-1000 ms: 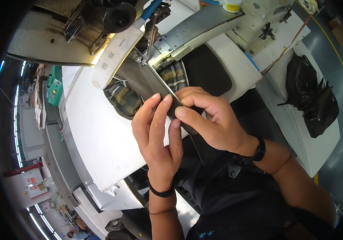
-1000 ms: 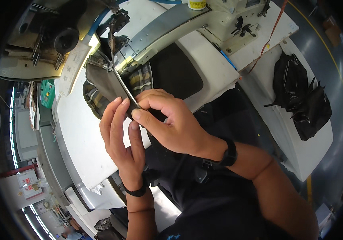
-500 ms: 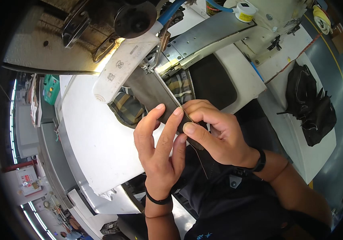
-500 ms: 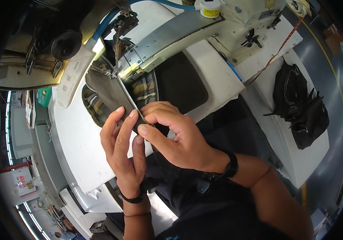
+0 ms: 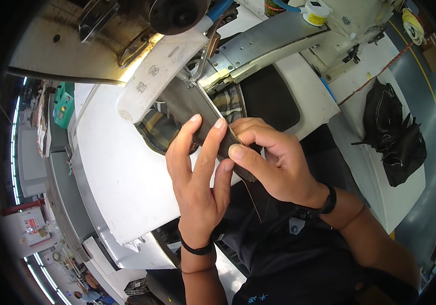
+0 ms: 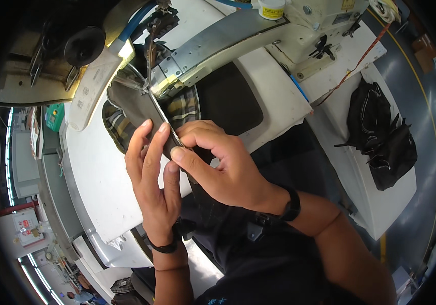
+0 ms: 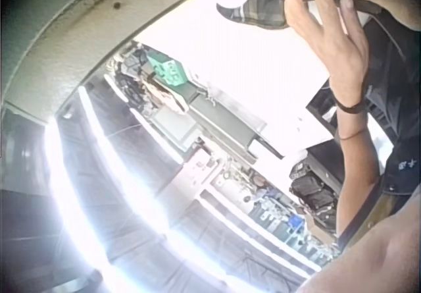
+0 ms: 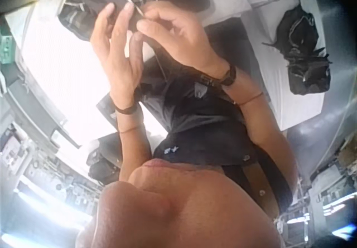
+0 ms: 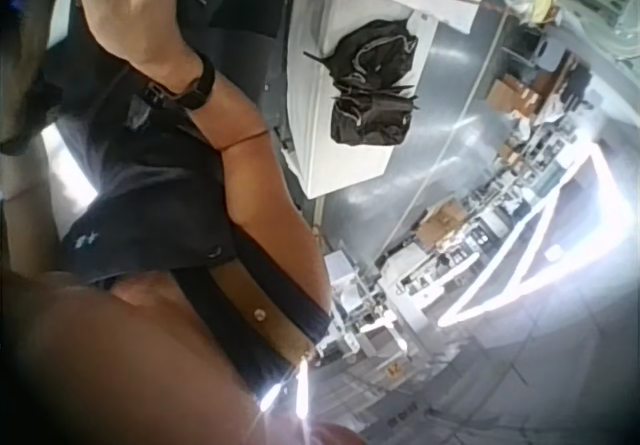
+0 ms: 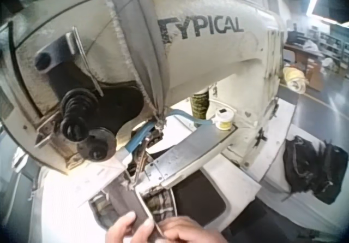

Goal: The recorder is sewing a zipper into a leather bag using an industrial sewing machine.

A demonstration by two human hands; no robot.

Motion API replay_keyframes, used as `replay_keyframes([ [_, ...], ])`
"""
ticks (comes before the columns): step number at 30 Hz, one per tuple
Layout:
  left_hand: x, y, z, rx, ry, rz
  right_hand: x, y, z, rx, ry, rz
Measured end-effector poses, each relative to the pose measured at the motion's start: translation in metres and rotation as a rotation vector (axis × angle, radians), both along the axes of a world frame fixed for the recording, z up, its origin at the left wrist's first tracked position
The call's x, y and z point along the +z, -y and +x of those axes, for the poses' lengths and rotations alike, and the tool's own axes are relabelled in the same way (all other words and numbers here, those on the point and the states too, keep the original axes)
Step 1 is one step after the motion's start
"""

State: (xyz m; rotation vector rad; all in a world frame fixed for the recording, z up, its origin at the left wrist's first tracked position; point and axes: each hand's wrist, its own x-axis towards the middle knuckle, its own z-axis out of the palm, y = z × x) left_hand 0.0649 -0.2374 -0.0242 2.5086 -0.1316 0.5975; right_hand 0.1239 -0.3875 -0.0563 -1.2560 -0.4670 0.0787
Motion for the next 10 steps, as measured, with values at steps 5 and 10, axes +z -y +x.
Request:
replay_keyframes([
  [5,0.000,-0.006,0.015,-0.008,0.018,0.040,-0.001,-0.004,0.018,0.042,0.008,0.007],
  [10,0.004,-0.015,0.017,-0.013,0.003,0.048,0.002,-0.009,0.020,0.064,-0.007,-0.008],
])
